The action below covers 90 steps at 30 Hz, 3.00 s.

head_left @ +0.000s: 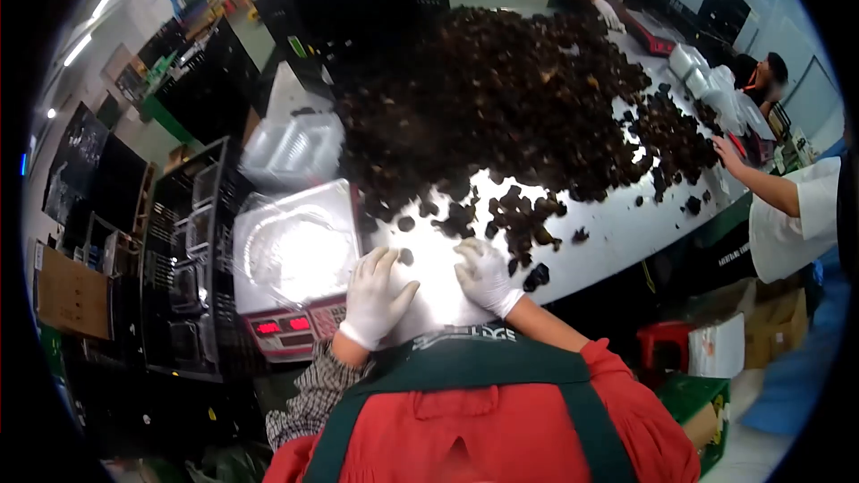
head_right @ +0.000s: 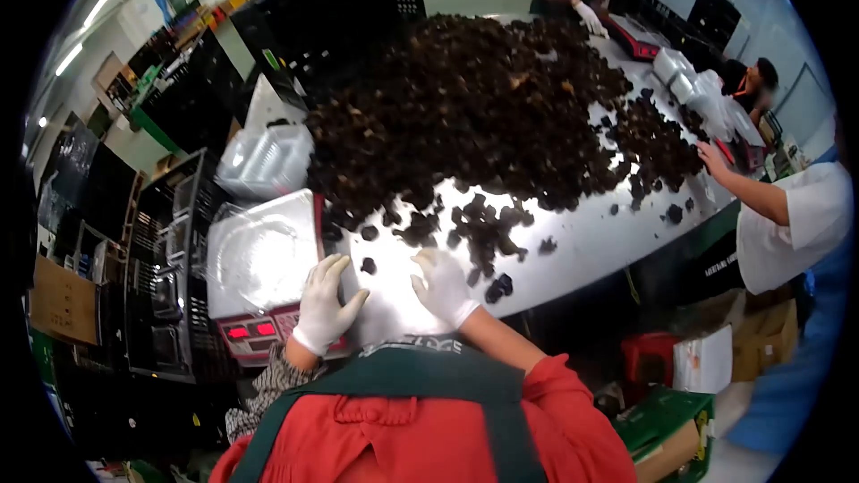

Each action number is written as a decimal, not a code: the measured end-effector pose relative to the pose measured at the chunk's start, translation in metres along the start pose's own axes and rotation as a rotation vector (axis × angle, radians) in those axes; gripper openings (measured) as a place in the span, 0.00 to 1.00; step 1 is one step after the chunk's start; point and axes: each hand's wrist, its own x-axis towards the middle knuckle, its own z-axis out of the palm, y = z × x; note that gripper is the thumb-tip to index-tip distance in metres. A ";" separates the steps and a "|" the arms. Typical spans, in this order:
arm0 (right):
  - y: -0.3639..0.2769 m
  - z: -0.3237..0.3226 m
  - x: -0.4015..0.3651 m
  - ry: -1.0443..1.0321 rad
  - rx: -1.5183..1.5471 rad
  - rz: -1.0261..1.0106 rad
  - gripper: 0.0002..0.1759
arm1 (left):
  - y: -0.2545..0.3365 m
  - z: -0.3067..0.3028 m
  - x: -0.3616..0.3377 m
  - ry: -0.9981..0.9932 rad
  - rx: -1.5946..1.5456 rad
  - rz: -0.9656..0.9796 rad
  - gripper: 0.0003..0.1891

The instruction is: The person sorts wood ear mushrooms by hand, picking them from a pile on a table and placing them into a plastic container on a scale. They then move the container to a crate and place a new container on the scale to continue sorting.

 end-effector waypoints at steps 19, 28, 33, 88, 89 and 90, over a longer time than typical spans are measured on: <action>0.101 -0.079 0.009 -0.141 -0.362 0.036 0.41 | -0.011 0.173 0.045 0.022 0.084 -0.135 0.54; 0.111 -0.075 0.028 -0.307 -0.243 -0.125 0.34 | 0.007 0.166 0.042 -0.141 -0.101 0.026 0.39; 0.110 -0.077 -0.021 -0.342 -0.162 -0.274 0.30 | 0.021 0.176 -0.008 0.026 -0.065 0.141 0.44; 0.114 -0.127 0.006 -0.329 -0.071 -0.314 0.32 | 0.022 0.176 0.024 -0.249 -0.015 0.085 0.71; 0.123 -0.128 0.010 -0.321 -0.081 -0.268 0.35 | 0.021 0.173 0.029 -0.306 0.020 0.071 0.71; 0.130 -0.129 0.014 -0.311 -0.092 -0.221 0.37 | 0.020 0.172 0.033 -0.364 0.055 0.059 0.72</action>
